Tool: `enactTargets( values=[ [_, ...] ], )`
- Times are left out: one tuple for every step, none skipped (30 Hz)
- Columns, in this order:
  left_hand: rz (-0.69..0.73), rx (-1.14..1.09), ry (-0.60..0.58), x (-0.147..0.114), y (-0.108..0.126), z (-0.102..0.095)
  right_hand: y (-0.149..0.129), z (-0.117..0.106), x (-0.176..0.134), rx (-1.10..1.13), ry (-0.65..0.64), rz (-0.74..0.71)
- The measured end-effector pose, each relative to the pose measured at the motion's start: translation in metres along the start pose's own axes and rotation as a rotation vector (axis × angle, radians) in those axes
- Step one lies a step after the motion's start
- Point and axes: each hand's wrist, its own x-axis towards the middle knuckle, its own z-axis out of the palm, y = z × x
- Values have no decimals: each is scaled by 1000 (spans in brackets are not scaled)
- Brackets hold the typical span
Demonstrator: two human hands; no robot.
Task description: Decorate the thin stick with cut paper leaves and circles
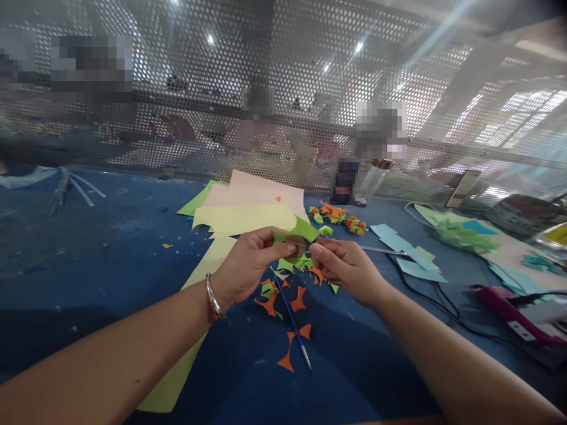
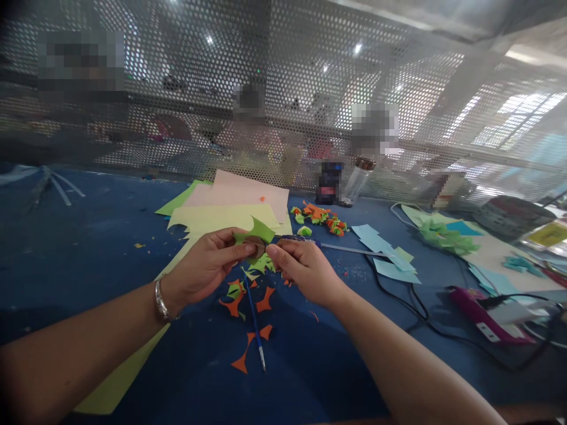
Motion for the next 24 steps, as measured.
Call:
enactTargets(
  values=[
    [0, -8, -6, 0, 0, 0, 0, 0, 0, -4, 0, 1],
    [3, -17, -11, 0, -1, 0, 0, 0, 0, -8, 0, 0],
    [5, -26, -13, 0, -1, 0, 1, -1, 0, -14, 1, -2],
    [7, -35, -12, 0, -2, 0, 1, -1, 0, -18, -1, -3],
    [9, -41, -8, 0, -2, 0, 1, -1, 0, -20, 0, -4],
    [8, -45, -6, 0, -2, 0, 1, -1, 0, -18, 1, -3],
    [5, -47, -3, 0, -3, 0, 1, -1, 0, -10, 2, 2],
    [2, -49, -3, 0, -3, 0, 1, -1, 0, 3, 2, 7],
    [-2, -50, -5, 0, -3, 0, 0, -1, 0, 21, 3, 13],
    [-5, -52, -7, 0, -4, 0, 0, 0, 0, 41, 3, 19],
    [-9, -57, -10, 0, -4, 0, -1, 0, 0, 59, 2, 26],
    [-9, -59, -11, 0, -4, 0, -1, 0, 0, 73, -2, 32],
    [-9, -59, -10, 0, -4, 0, -2, 0, 0, 79, -6, 37],
    [-8, -54, -7, 0, -4, 0, -2, 0, 0, 79, -11, 39],
    [-8, -46, -1, 0, -3, 0, -3, -1, 0, 72, -14, 37],
    [-6, -37, 3, 0, -3, 0, -3, -1, 0, 59, -14, 31],
    [-4, -28, 5, 0, -3, 0, -3, -1, 0, 43, -10, 20],
    [-1, -24, 4, 0, -3, 0, -2, -1, 0, 24, -7, 7],
    [3, -23, 1, 0, -2, 0, -2, -2, 0, 3, -5, -6],
    [8, -24, -3, 0, -2, 0, -2, -2, 0, -18, -3, -16],
    [11, -23, -5, 0, -2, 0, -1, -2, 0, -37, -3, -21],
    [12, -21, -3, 0, -2, -1, -1, -2, 0, -54, -4, -23],
    [13, -15, 2, 0, -2, -1, 0, -3, 0, -70, -5, -22],
    [15, -7, 7, 0, -2, -1, 0, -3, 0, -85, -3, -22]
  ],
)
